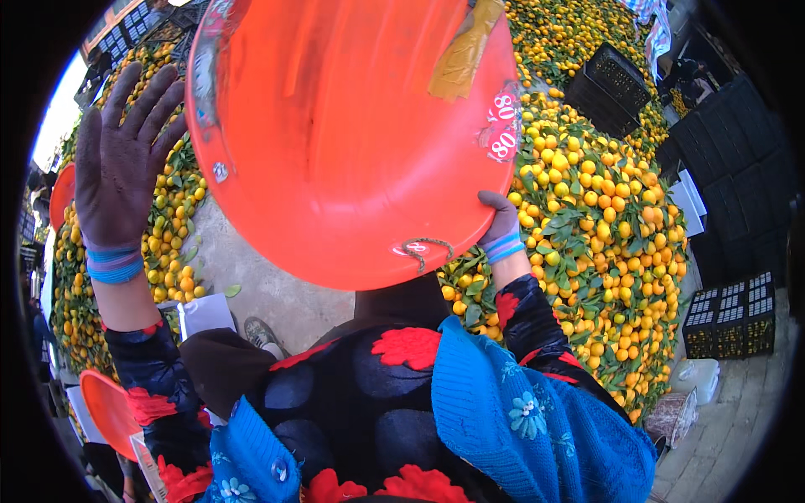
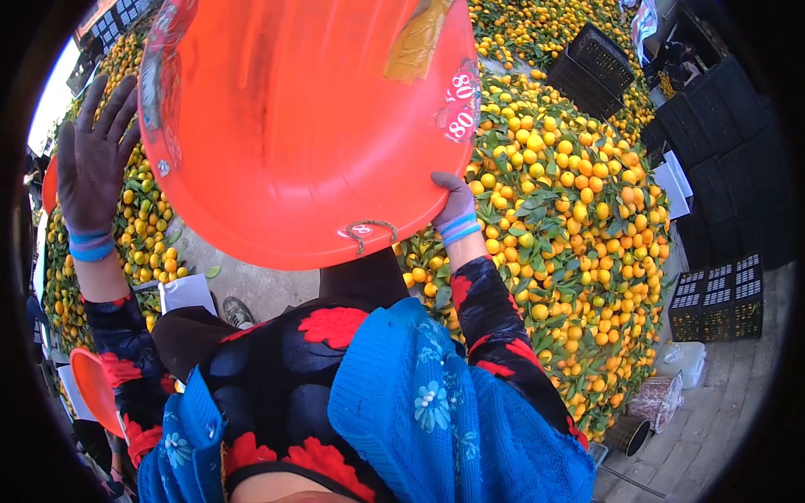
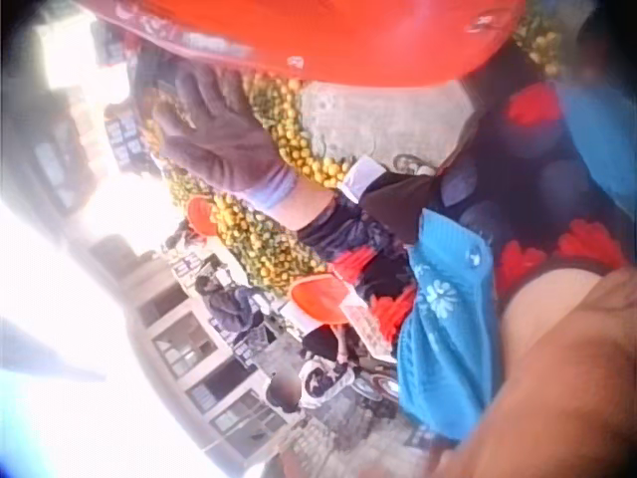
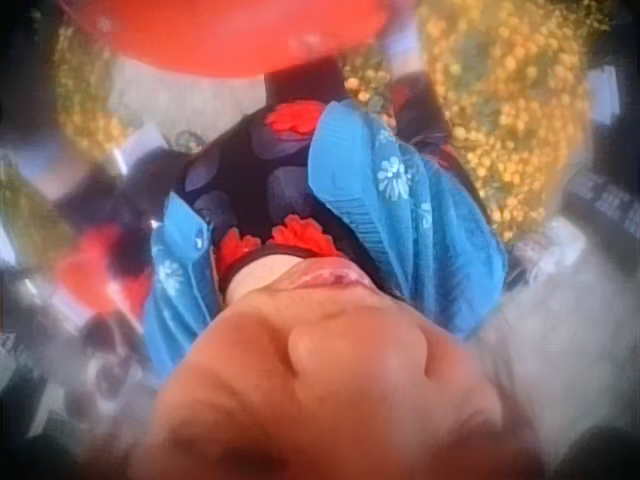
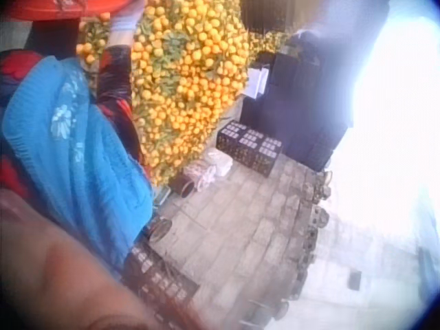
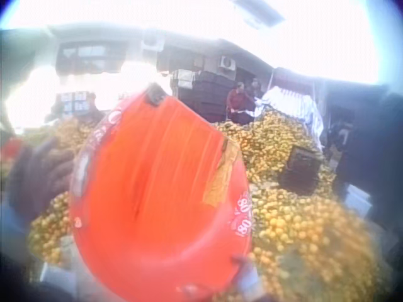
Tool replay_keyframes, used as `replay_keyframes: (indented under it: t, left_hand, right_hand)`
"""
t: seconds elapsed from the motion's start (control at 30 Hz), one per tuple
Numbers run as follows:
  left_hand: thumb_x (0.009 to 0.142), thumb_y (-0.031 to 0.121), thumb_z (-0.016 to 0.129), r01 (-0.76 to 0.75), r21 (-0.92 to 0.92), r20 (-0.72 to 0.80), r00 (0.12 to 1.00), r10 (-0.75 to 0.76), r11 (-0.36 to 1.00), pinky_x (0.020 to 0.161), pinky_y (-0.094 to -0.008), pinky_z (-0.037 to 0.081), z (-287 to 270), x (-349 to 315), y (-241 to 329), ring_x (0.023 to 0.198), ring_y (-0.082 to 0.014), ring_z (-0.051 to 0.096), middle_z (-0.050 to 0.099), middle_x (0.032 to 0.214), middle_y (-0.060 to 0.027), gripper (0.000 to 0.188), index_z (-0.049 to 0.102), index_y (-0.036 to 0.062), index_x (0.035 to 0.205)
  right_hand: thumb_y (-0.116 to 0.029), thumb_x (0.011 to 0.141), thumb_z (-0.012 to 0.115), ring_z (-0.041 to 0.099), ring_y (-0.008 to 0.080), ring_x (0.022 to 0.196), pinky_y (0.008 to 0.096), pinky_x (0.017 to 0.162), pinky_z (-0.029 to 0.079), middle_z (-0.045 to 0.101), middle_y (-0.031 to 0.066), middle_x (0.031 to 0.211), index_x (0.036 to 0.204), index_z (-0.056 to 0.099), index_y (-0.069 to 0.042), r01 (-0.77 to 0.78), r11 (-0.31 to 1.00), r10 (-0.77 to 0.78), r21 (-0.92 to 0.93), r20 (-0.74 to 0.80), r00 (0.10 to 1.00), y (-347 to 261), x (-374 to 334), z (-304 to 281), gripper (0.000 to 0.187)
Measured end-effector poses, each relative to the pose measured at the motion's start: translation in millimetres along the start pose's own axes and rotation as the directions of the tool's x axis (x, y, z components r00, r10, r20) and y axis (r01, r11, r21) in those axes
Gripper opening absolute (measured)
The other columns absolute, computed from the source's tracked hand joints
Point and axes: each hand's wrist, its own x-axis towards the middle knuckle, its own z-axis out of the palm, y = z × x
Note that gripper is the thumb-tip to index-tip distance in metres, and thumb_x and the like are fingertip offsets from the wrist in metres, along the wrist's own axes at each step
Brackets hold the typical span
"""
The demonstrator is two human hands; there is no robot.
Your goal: The person scoops oranges from a large pile on the floor into a red basin, then transfers them into a white crate. They repeatedly fill the basin and empty it into the crate, arranging the fruit by hand.
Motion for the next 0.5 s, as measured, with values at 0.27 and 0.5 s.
replay_keyframes:
  t: [0.27,0.5]
  left_hand:
    - [0.098,0.033,0.051,0.393,0.219,-0.283,0.901,-0.328,0.893,0.097,-0.0362,0.045,-17,-9,-91,0.12,-0.0231,0.053,0.046,0.141,-0.0154,0.057,0.036,0.0035,0.144]
    - [0.1,0.032,0.043,0.453,-0.112,-0.656,0.635,-0.408,0.885,0.092,-0.0319,0.048,-153,-91,-106,0.118,-0.0222,0.055,0.049,0.138,-0.0138,0.049,0.042,0.0067,0.142]
  right_hand:
    - [-0.006,0.076,0.059,0.055,0.0345,0.115,0.0525,0.102,0.044,0.058,0.0142,0.123,0.127,0.05,-0.003,0.743,0.668,-0.61,0.042,-0.54,0.58,-127,-76,-109,0.052]
    - [-0.022,0.081,0.062,0.058,0.0266,0.079,0.0365,0.071,0.052,0.061,0.0095,0.089,0.099,0.057,-0.003,0.915,0.4,-0.487,-0.062,-0.859,0.155,-187,-184,-268,0.026]
